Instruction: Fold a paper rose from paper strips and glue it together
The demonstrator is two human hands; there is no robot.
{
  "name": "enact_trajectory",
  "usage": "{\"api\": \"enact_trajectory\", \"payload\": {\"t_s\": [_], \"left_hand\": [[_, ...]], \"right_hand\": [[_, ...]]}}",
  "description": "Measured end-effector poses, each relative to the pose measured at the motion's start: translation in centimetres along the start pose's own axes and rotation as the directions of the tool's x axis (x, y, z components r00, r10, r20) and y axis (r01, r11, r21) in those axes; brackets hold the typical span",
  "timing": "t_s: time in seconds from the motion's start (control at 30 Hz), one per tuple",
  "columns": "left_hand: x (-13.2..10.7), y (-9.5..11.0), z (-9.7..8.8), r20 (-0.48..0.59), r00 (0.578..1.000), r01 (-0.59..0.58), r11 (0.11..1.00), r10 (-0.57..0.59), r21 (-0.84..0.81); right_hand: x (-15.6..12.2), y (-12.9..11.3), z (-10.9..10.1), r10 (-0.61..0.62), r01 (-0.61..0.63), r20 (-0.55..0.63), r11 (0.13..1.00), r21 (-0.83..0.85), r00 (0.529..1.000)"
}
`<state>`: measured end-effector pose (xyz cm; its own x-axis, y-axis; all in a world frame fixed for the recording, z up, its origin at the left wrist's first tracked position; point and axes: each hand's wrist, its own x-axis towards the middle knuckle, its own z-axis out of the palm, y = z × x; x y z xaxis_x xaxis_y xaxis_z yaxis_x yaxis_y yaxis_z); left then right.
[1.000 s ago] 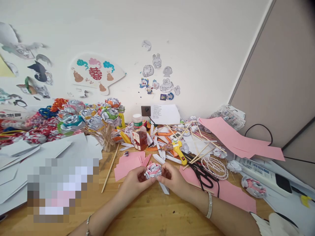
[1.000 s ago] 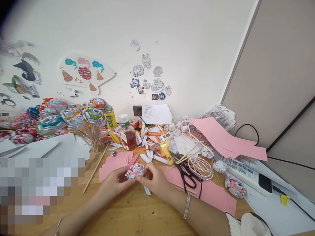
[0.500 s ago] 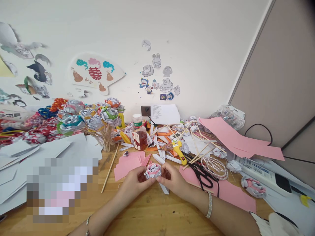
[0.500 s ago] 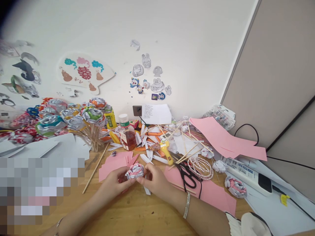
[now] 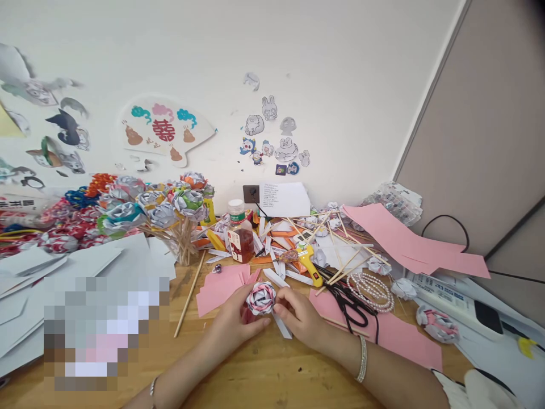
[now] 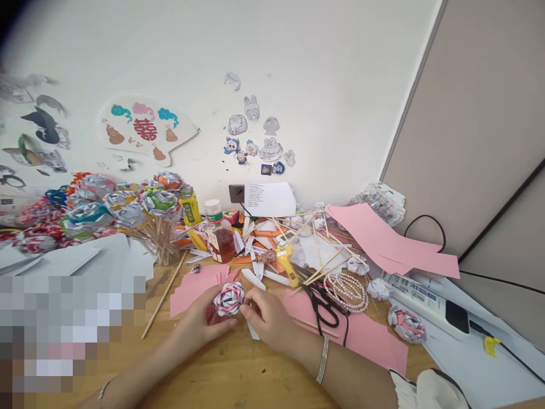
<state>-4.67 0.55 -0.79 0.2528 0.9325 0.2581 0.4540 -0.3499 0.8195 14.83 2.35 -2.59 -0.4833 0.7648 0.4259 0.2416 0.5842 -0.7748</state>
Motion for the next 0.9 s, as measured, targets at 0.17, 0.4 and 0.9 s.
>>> {"api": "enact_trajectory", "payload": {"t_s": [0.17,0.4,0.9], "left_hand": [[-0.3,0.4,-0.1,0.020,0.999,-0.045,0.999,0.045,-0.006],[-0.2,0.8,-0.3,0.086,0.996,-0.024,0.999,0.026,-0.021],[0.0,2.1,-0.2,-0.026,0.999,0.045,0.995,-0.043,0.086]], "right_hand": [[0.1,0.1,0.0,0.018,-0.018,-0.014,0.999,0.030,1.000],[0.1,-0.1,0.0,0.043,-0.042,-0.009,0.998,0.056,0.999],[0.3,-0.3,0.1,0.085,-0.094,0.048,0.963,0.252,0.995]]}}
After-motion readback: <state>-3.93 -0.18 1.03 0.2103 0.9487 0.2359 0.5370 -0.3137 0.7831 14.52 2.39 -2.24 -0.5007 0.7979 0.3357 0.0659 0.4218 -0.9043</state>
